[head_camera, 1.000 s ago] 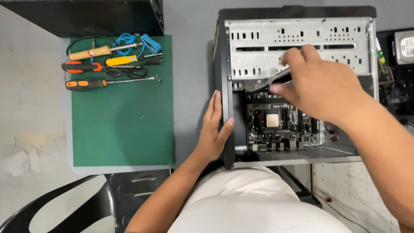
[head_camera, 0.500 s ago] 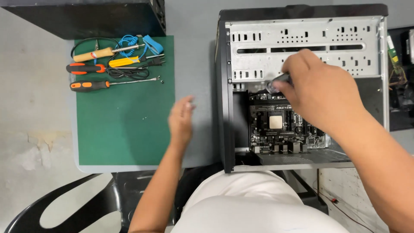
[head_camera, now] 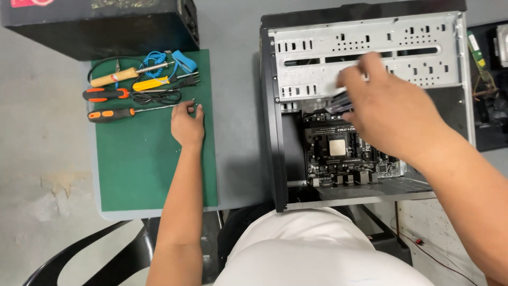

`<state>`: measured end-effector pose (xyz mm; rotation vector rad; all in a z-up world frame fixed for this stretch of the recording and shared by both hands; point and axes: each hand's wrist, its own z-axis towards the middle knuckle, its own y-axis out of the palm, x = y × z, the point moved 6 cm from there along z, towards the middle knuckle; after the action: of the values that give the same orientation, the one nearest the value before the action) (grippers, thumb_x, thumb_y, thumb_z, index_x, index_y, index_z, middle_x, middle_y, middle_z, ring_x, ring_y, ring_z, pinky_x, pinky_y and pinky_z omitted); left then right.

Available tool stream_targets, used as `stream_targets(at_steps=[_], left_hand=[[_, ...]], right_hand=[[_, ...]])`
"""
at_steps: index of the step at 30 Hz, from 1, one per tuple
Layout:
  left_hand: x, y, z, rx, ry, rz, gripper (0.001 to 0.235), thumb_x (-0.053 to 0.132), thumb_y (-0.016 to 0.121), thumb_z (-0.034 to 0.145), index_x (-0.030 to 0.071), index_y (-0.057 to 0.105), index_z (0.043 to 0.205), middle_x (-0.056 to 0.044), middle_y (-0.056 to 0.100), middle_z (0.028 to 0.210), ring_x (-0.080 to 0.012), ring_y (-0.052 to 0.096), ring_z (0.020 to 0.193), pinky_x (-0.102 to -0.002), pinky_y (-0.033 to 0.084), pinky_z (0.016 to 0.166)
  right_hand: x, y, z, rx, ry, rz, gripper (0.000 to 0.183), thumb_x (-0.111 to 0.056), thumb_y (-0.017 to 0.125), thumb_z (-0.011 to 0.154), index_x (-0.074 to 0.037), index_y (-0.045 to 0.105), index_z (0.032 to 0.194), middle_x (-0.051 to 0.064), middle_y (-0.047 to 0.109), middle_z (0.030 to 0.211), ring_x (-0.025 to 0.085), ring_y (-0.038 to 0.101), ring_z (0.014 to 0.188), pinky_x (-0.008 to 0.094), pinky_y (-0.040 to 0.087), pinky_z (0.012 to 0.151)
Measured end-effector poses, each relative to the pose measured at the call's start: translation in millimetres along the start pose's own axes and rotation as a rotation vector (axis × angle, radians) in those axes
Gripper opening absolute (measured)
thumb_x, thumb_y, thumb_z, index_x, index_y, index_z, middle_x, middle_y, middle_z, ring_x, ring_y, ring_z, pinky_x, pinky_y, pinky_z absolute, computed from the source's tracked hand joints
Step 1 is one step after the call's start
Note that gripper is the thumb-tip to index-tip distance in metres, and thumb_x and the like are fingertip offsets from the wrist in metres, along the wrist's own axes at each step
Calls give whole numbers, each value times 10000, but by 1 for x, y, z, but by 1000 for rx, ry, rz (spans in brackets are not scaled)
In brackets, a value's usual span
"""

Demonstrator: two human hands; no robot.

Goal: The person cleans a motherboard with a brush, places it into an open computer case, connects internal cables, and secures the board with screws using a screwdriver. The motherboard is installed inside the case by the end of the clip.

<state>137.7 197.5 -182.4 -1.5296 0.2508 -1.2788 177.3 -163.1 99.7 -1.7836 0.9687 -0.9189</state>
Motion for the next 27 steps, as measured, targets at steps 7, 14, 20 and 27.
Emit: stream_targets(at_steps=[7,14,20,27], left_hand=[[3,4,7,-43,-51,31,35,204,631,828,201,632,863,56,589,786,-192,570,805,-414,453,575],[-2,6,10,-165,-147,-14,32,200,628,861,206,656,874,16,544,875,-196,551,785,-404,461,615],[9,-9,13,-205,-184,-187,96,213,595,884,145,660,900,-5,674,896,-218,616,813,-394,472,623],[56,-27,-20,-265,-194,-760,124,46,669,836,10,642,952,-119,686,816,-118,661,714,-223,533,671]], right_hand=[[3,18,5,91,27,-72,539,-620,464,941,-81,484,917,64,592,664,314,604,501,379,421,374],[-12,1,-4,138,-197,591,206,-134,687,769,-130,561,932,18,643,918,209,550,571,367,453,605],[12,18,-15,484,114,697,426,-323,782,818,-82,548,1080,34,666,944,130,452,395,332,428,599],[7,50,-37,650,72,941,234,-197,785,834,-66,670,990,129,672,749,248,634,568,289,486,475]])
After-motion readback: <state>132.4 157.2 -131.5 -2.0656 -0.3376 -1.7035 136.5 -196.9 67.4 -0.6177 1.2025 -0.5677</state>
